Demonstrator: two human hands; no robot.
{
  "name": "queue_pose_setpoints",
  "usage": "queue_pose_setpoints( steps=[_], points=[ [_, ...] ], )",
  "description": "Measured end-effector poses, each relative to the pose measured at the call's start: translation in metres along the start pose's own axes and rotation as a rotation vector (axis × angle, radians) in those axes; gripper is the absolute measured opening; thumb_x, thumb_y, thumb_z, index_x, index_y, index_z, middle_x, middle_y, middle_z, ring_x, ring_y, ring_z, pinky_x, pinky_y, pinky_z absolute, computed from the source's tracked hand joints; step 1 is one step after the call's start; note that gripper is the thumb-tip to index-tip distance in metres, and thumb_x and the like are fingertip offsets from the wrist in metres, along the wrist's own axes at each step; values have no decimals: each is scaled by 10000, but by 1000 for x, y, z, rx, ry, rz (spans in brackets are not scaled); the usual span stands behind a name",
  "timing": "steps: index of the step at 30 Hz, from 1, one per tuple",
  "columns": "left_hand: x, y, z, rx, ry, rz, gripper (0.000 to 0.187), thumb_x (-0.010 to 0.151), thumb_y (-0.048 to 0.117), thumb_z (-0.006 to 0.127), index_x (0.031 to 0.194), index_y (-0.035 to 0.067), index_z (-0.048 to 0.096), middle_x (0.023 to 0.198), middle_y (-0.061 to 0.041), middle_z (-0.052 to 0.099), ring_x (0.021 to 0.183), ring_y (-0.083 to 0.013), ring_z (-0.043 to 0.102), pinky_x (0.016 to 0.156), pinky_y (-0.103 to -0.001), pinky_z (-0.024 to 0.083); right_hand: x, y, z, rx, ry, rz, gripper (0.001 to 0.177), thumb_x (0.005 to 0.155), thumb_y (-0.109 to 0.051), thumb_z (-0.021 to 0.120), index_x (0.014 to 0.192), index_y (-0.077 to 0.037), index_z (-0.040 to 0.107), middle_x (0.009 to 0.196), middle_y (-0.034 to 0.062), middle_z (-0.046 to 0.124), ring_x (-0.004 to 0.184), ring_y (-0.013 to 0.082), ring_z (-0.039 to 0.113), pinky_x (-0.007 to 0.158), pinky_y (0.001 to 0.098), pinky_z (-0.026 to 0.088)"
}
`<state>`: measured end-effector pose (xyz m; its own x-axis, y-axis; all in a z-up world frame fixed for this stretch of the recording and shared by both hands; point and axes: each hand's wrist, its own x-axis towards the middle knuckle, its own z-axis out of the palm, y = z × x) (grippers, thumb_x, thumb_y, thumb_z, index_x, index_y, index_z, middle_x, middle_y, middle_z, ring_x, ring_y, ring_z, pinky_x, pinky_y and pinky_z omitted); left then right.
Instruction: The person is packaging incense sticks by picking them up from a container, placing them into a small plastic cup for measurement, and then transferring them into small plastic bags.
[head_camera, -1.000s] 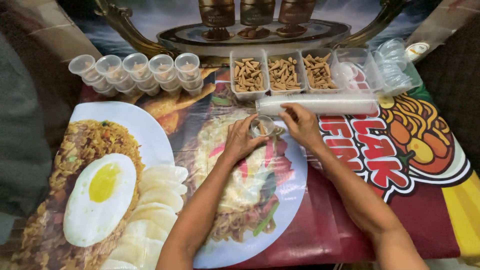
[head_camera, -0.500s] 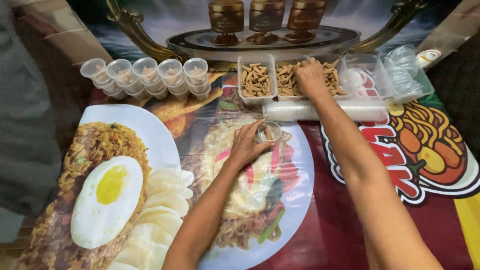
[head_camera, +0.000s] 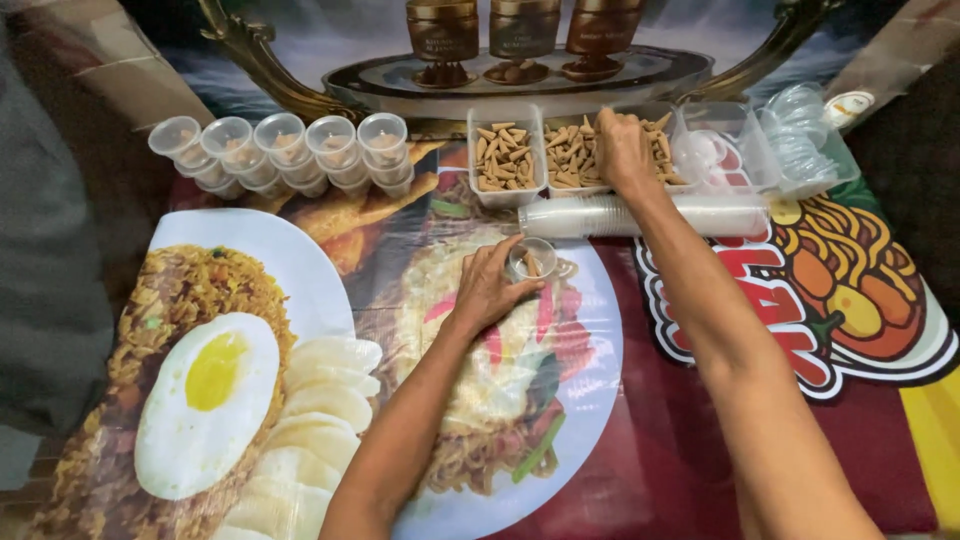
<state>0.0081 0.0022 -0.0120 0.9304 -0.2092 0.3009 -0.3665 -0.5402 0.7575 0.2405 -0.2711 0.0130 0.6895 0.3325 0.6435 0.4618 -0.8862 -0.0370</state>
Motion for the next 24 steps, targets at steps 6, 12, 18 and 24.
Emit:
queue_pose_setpoints(
  steps=[6,12,18,24],
  points=[
    [-1,-1,2,16,2,6,844,748,455,882,1456,175,518,1226,-78,718,1229,-280,600,1061,-458,382,-25,-55,-67,417,18,87,194,919,21,697,1086,-70,660,890,199,690,878,445,686,766,539,541],
    [-1,1,0,19,15,30,831,743,447,886,1443,169,535,1201,-75,717,1200,-292,614,1051,-475,397,-93,-127,-107,524,-201,67,131,874,-42,737,977,-122,718,873,123,674,838,352,686,754,469,561],
    [0,-1,2,57,59,67,828,720,452,893,1426,173,560,1185,-87,687,1162,-298,629,1012,-472,444,-123,-153,-91,659,-160,108,116,913,-181,779,1023,-144,771,902,100,607,776,266,646,701,401,553],
    [-3,-1,1,12,49,66,854,735,451,886,1463,168,539,1184,-89,686,1173,-304,631,1033,-477,421,-142,-153,-99,836,-143,234,342,985,-72,636,1323,-80,686,1119,196,661,977,377,701,832,423,573]
  ],
)
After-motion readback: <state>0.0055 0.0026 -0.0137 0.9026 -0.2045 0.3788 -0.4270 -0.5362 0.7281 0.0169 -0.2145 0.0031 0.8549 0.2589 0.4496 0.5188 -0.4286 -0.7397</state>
